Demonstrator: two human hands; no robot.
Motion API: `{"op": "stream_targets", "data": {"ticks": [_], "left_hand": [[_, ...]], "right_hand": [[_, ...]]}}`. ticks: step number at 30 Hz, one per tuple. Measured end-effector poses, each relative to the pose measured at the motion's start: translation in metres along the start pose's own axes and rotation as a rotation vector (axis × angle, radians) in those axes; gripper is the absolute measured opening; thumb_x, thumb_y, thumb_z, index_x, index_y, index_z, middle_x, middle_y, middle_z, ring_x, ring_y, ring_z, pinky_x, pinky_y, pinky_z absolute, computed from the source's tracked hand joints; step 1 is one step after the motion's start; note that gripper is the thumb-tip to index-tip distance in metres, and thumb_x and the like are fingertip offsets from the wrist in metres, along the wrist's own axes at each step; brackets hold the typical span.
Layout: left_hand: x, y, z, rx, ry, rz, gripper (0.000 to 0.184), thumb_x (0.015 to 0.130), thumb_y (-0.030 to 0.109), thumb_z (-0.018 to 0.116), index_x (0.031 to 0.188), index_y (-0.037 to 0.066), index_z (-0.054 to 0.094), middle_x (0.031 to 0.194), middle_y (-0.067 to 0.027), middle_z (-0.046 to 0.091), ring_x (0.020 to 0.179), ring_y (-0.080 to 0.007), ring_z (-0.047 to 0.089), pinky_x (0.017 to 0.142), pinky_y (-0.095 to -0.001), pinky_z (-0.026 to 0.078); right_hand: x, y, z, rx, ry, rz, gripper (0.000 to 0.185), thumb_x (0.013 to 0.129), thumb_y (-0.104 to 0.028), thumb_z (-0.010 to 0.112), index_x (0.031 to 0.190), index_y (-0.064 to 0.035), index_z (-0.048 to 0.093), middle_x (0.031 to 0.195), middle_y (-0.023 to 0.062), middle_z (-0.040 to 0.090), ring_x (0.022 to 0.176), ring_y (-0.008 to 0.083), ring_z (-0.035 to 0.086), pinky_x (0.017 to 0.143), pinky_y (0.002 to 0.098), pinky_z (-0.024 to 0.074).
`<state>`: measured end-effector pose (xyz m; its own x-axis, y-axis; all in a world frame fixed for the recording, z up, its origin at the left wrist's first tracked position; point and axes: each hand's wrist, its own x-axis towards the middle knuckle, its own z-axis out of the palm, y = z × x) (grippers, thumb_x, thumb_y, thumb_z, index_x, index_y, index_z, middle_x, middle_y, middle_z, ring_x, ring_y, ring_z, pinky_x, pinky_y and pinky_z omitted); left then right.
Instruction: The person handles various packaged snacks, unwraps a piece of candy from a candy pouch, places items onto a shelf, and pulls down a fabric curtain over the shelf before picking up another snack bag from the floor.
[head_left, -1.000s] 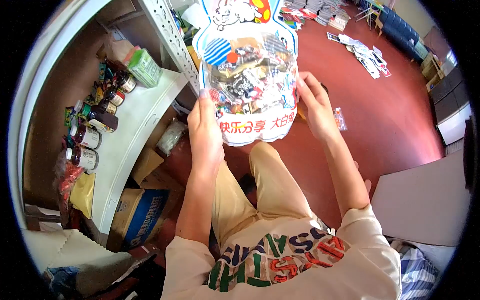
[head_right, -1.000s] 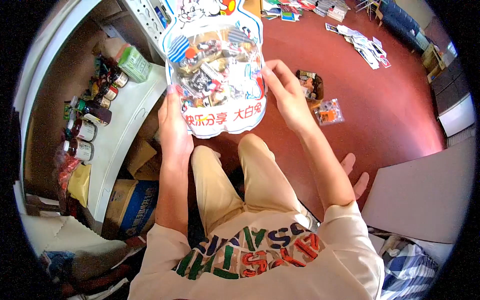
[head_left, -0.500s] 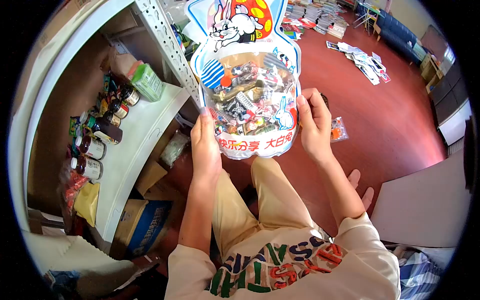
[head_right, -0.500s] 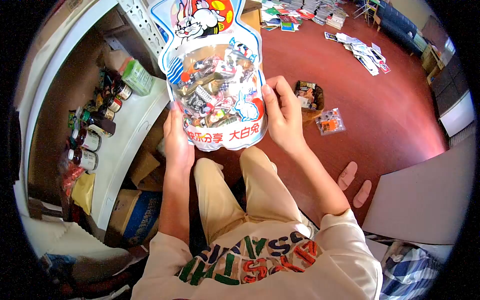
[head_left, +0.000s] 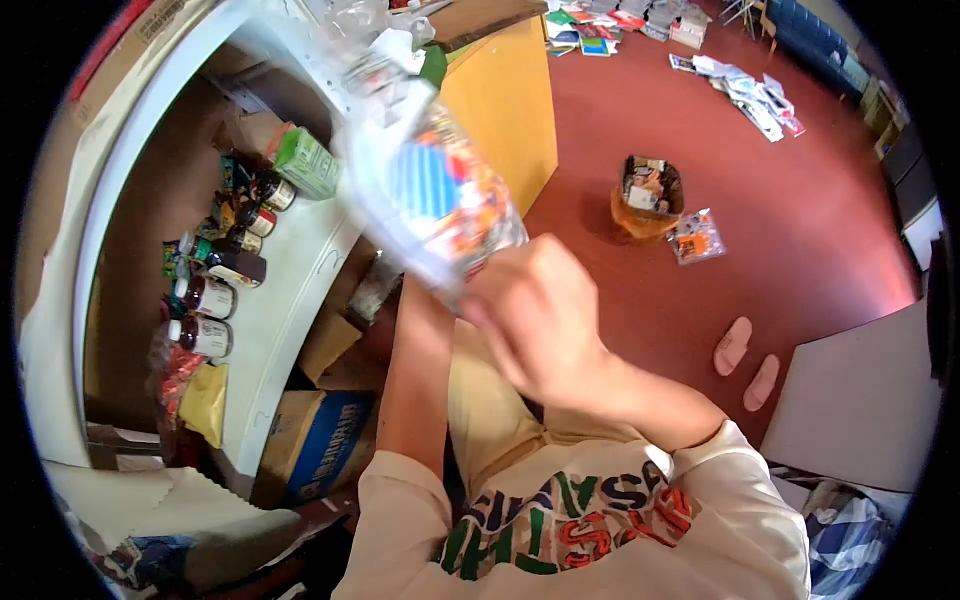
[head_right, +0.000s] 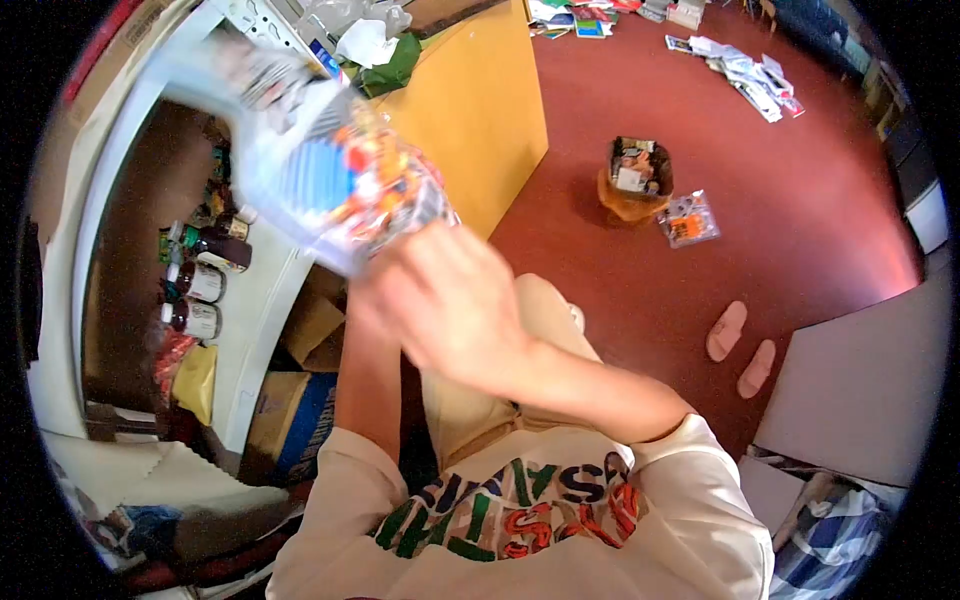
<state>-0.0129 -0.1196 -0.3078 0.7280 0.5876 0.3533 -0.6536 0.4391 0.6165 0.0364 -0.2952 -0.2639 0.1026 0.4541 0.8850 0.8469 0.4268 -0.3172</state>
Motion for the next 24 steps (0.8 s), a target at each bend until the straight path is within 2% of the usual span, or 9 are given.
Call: {"op": "stream_targets", "data": {"ticks": [1,3,4,6,7,8,11,16,24], "left_hand": [[0.010,0.010,-0.007,-0.135,-0.251,-0.251,0.049,0.090,0.037,0.052,0.125,0.004,0.045,0.119,-0.0137,0.053,0.113,-0.0262,0.049,0.095,-0.0397,0.042],[0.036,-0.004,-0.043,-0.231,-0.564,-0.240,0.046,0.088,0.034,0.056,0.121,0.003,0.046,0.110,-0.0143,0.054,0.109,-0.0304,0.049,0.096,-0.0417,0.041],[0.048,-0.012,-0.060,-0.275,-0.720,-0.238,0.045,0.087,0.033,0.058,0.119,0.003,0.047,0.106,-0.0146,0.055,0.107,-0.0324,0.050,0.096,-0.0427,0.040],[0.047,-0.016,-0.043,-0.472,-0.748,-0.209,0.041,0.088,0.029,0.057,0.117,0.003,0.048,0.103,-0.0134,0.056,0.101,-0.0294,0.051,0.097,-0.0414,0.038],[0.042,-0.013,-0.036,-0.496,-0.682,-0.199,0.033,0.090,0.025,0.056,0.115,0.004,0.049,0.100,-0.0108,0.057,0.098,-0.0258,0.052,0.097,-0.0394,0.037],[0.042,-0.009,-0.035,-0.476,-0.674,-0.198,0.033,0.090,0.025,0.056,0.115,0.004,0.049,0.100,-0.0108,0.057,0.098,-0.0258,0.052,0.097,-0.0394,0.037],[0.048,-0.001,-0.031,-0.410,-0.748,-0.211,0.021,0.091,0.022,0.053,0.109,0.011,0.057,0.097,-0.0003,0.061,0.096,-0.0154,0.052,0.091,-0.0316,0.037],[0.048,-0.001,-0.022,-0.408,-0.756,-0.186,0.020,0.091,0.022,0.054,0.108,0.012,0.057,0.096,0.0007,0.061,0.094,-0.0136,0.052,0.089,-0.0306,0.037],[0.056,-0.004,-0.013,-0.402,-0.833,-0.242,0.019,0.092,0.023,0.053,0.107,0.012,0.057,0.094,0.0022,0.060,0.093,-0.0128,0.052,0.086,-0.0285,0.038]], "right_hand": [[0.001,-0.010,0.005,0.045,0.035,-0.004,0.022,0.069,-0.006,0.069,0.088,-0.0030,0.058,0.093,0.0112,0.056,0.077,0.0270,0.052,0.065,0.0374,0.0423],[-0.004,-0.023,0.010,0.124,0.004,-0.009,0.031,0.067,-0.009,0.072,0.096,-0.0035,0.061,0.102,0.0100,0.056,0.088,0.0264,0.053,0.073,0.0394,0.0436],[-0.010,-0.024,0.016,0.146,0.017,-0.004,0.031,0.067,-0.009,0.072,0.096,-0.0035,0.061,0.102,0.0100,0.056,0.088,0.0264,0.053,0.073,0.0394,0.0436],[-0.024,-0.023,0.031,0.077,0.045,-0.069,0.035,0.066,-0.008,0.072,0.100,-0.0032,0.062,0.104,0.0104,0.056,0.095,0.0266,0.054,0.080,0.0386,0.0447],[-0.029,-0.023,0.033,0.078,0.023,-0.068,0.039,0.066,-0.004,0.070,0.104,-0.0024,0.062,0.108,0.0112,0.056,0.100,0.0264,0.054,0.084,0.0370,0.0457],[-0.034,-0.022,0.037,0.097,0.032,-0.071,0.039,0.066,-0.004,0.070,0.104,-0.0024,0.062,0.108,0.0112,0.056,0.100,0.0264,0.054,0.084,0.0370,0.0457],[-0.039,-0.022,0.044,0.114,-0.020,-0.040,0.043,0.065,0.000,0.063,0.108,-0.0013,0.062,0.114,0.0130,0.055,0.099,0.0251,0.055,0.082,0.0351,0.0481],[-0.034,-0.024,0.044,0.093,0.006,-0.081,0.043,0.066,-0.002,0.062,0.109,-0.0011,0.063,0.114,0.0110,0.057,0.098,0.0244,0.056,0.084,0.0344,0.0482],[-0.036,-0.018,0.047,0.099,-0.039,-0.116,0.041,0.069,-0.004,0.060,0.109,0.0022,0.061,0.115,0.0134,0.058,0.100,0.0255,0.057,0.081,0.0347,0.0504]]}}
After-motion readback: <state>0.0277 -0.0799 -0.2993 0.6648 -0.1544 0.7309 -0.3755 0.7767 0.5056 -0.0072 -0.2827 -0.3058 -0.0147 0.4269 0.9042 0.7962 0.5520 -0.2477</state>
